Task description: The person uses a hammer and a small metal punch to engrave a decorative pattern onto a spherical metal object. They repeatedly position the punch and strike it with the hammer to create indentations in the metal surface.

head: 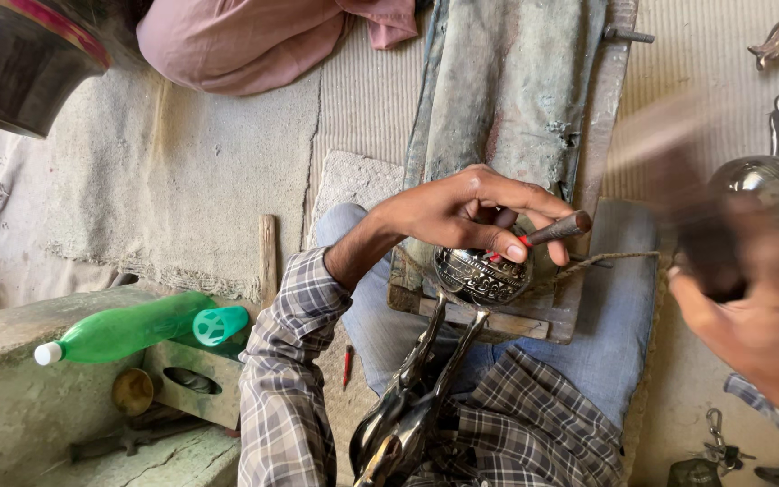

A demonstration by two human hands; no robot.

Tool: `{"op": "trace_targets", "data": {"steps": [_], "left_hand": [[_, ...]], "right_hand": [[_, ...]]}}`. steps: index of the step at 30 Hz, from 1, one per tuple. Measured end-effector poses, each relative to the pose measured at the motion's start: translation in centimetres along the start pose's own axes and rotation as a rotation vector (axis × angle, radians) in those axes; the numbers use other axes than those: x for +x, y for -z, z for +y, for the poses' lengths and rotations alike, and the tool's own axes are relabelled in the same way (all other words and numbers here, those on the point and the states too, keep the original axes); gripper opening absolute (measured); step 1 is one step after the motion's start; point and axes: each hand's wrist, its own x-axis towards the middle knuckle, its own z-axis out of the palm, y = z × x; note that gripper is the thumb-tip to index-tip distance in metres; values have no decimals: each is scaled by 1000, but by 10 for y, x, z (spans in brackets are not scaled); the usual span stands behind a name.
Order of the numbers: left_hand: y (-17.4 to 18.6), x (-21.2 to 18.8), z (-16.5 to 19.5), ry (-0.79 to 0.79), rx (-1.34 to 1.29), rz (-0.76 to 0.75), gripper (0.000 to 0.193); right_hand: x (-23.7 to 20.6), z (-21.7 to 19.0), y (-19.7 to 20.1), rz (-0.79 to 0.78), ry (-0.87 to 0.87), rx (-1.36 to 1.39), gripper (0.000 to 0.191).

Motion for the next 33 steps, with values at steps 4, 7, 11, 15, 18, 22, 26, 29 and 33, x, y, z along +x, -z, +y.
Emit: {"op": "trace_targets", "data": {"steps": [4, 7, 11, 15, 18, 22, 26, 29, 33], "left_hand": [[1, 0, 4, 13, 1, -7, 49], [2, 1, 6, 26, -9, -19, 49], [2, 1, 7, 32, -17, -23, 51], [1, 1, 6, 49, 51, -1, 53], [1, 1, 5, 38, -46, -23, 52], [3, 2, 4, -2, 44, -21, 49], [1, 4, 7, -25, 53, -4, 47], [-2, 9, 11, 31, 98, 67, 55], [-8, 12, 19, 130, 190, 97, 59]], "right_hand": [[0, 0, -2, 18, -114, 311, 52], [0, -1, -1, -3, 45, -39, 74], [-5, 1, 0, 24, -198, 221, 88], [-10, 8, -1, 10, -91, 310, 90], [-10, 10, -1, 22, -142, 230, 91], [-7, 10, 2, 0, -41, 99, 95], [-11, 13, -2, -12, -62, 0, 89], [-22, 20, -14, 45, -140, 128, 75], [-38, 32, -24, 98, -353, 547, 30]]}}
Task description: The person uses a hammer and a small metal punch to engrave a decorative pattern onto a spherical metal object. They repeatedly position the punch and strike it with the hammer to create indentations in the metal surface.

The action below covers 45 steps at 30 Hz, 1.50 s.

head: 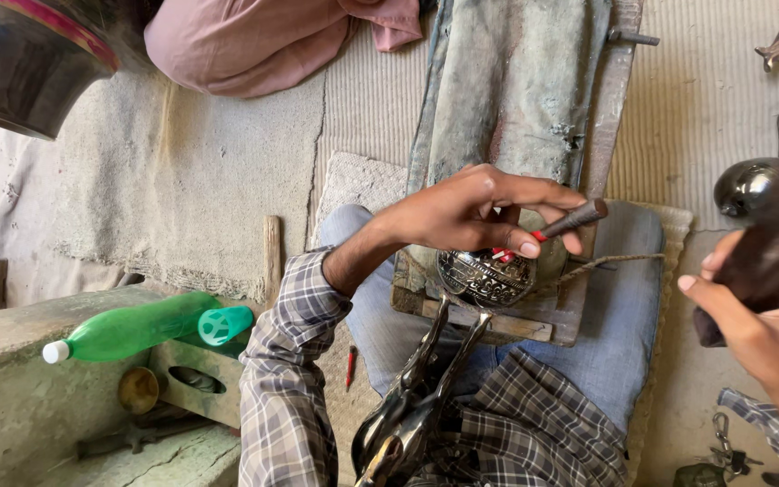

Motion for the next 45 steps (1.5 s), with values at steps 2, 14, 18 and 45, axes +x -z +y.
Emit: {"op": "trace_targets", "data": {"steps": [2, 14, 18, 45], "left_hand": [[1, 1, 3, 41, 5, -48, 57], [6, -2, 2, 38, -139, 0, 51], [7, -22, -1, -36, -163, 125, 53], [3, -21, -39, -190, -188, 73, 52]], "right_hand": [[-1, 4, 2, 21, 10, -16, 30], [8, -32, -13, -12, 317, -590, 99], [14, -33, -10, 7, 186, -372, 96], [57, -92, 3, -233, 235, -445, 59]]}}
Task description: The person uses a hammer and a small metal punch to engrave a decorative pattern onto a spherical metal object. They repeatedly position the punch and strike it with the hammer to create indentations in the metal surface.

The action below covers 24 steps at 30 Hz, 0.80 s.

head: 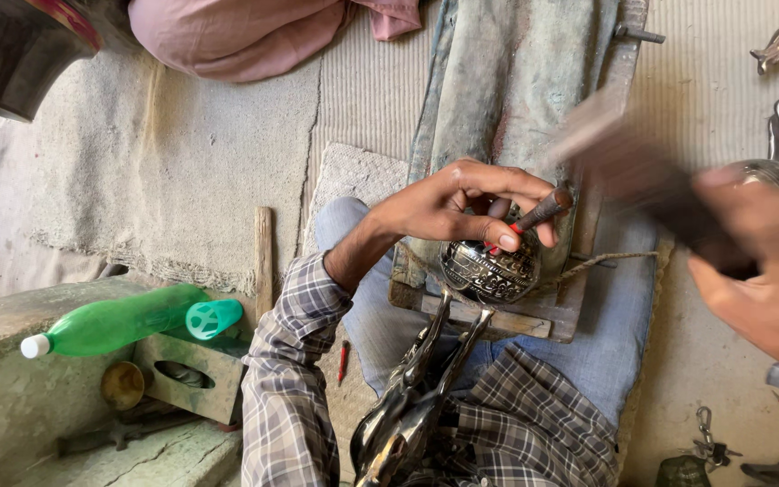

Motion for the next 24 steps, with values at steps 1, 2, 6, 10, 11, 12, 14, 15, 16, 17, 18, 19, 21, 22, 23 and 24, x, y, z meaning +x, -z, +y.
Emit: {"op": "trace_targets", "data": {"steps": [1, 2, 6, 10, 11, 12, 14, 15, 16, 17, 18, 19, 21, 22, 23, 24], "left_hand": [[0, 1, 1, 3, -1, -7, 52], [0, 2, 2, 6, -2, -16, 52], [0, 3, 4, 25, -22, -34, 51], [0, 5, 2, -11, -10, -48, 50], [1, 6, 1, -8, -22, -50, 50], [2, 6, 1, -5, -32, -54, 50], [2, 6, 0, 1, -54, -63, 50], [2, 6, 0, 5, -61, -68, 50], [2, 5, 0, -4, -61, -76, 50], [2, 5, 0, -12, -64, -81, 49], [3, 4, 0, -19, -65, -88, 49], [2, 4, -1, -20, -70, -90, 47], [3, 4, -1, -22, -73, -95, 41], [3, 4, -2, -19, -61, -100, 42], [4, 4, -1, -15, -54, -100, 42], [5, 4, -1, -13, -42, -104, 43]], "right_hand": [[1, 0, 0, -43, 16, -151, 75], [2, 1, -1, -4, -25, 38, 72], [0, 13, -3, -63, 5, -107, 77], [-5, 23, -5, 2, -81, 27, 69], [-7, 24, -5, 10, -90, 24, 69], [-8, 26, -3, -25, -36, -186, 74], [-10, 27, -3, -12, -69, -188, 83], [-12, 27, -7, 35, -153, 27, 88], [-13, 29, -8, 73, -238, 245, 93], [-14, 30, -9, 38, -193, 130, 87], [-15, 32, -9, 5, -147, 18, 81], [-17, 34, -11, 8, -133, 11, 80], [-20, 38, -14, 49, -134, 107, 84], [-22, 40, -16, 85, -150, 210, 88], [-23, 41, -16, 88, -144, 218, 86], [-24, 42, -17, 95, -136, 225, 84]]}}
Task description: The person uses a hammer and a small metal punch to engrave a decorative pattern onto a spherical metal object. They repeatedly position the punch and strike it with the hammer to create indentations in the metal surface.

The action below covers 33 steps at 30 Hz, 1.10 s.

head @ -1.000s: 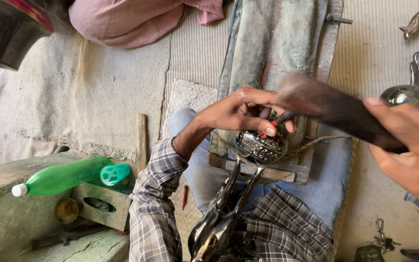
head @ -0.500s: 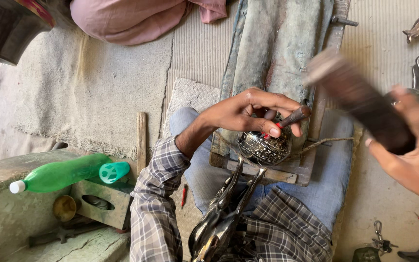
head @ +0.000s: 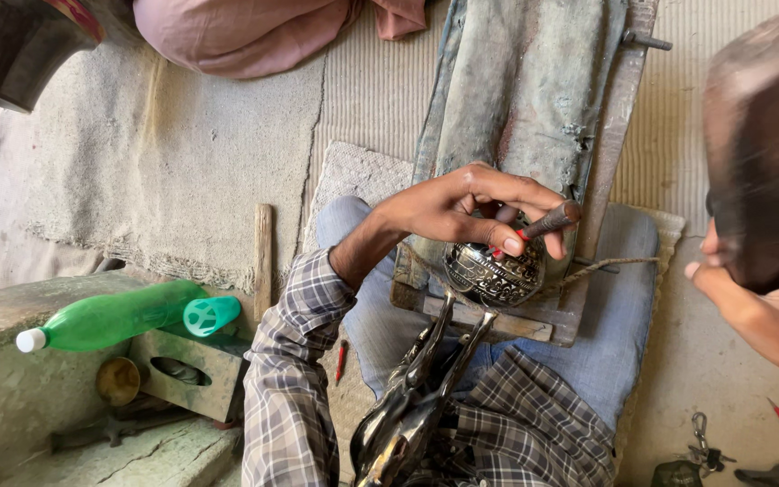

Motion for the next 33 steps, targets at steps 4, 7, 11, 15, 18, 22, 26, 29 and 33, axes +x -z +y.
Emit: {"op": "trace_targets", "data": {"steps": [4, 7, 11, 15, 18, 22, 26, 29, 33], "left_hand": [[1, 3, 0, -22, -11, -2, 43], [1, 3, 2, 0, -24, -14, 43], [1, 4, 3, -4, -46, -28, 43], [0, 3, 5, 145, 38, -26, 35], [0, 3, 8, 27, -128, -31, 44], [-1, 4, 10, -22, -45, -47, 37], [-1, 3, 10, 53, -40, -35, 40], [0, 2, 10, 38, -56, -25, 44], [0, 5, 11, 60, 16, -46, 35]], "right_hand": [[1, 2, 1, 35, 37, 31, 78], [5, 6, 9, -55, -58, -192, 34], [8, 29, 20, -209, -79, -389, 29], [-3, 58, 19, -61, 174, -377, 42], [-8, 66, 14, -29, 16, -286, 26], [-3, 54, 19, -105, 113, -477, 57], [3, 35, 13, -116, 30, -479, 51], [8, 28, 18, -180, 128, -652, 63], [3, 34, 17, -171, 64, -504, 66]]}}
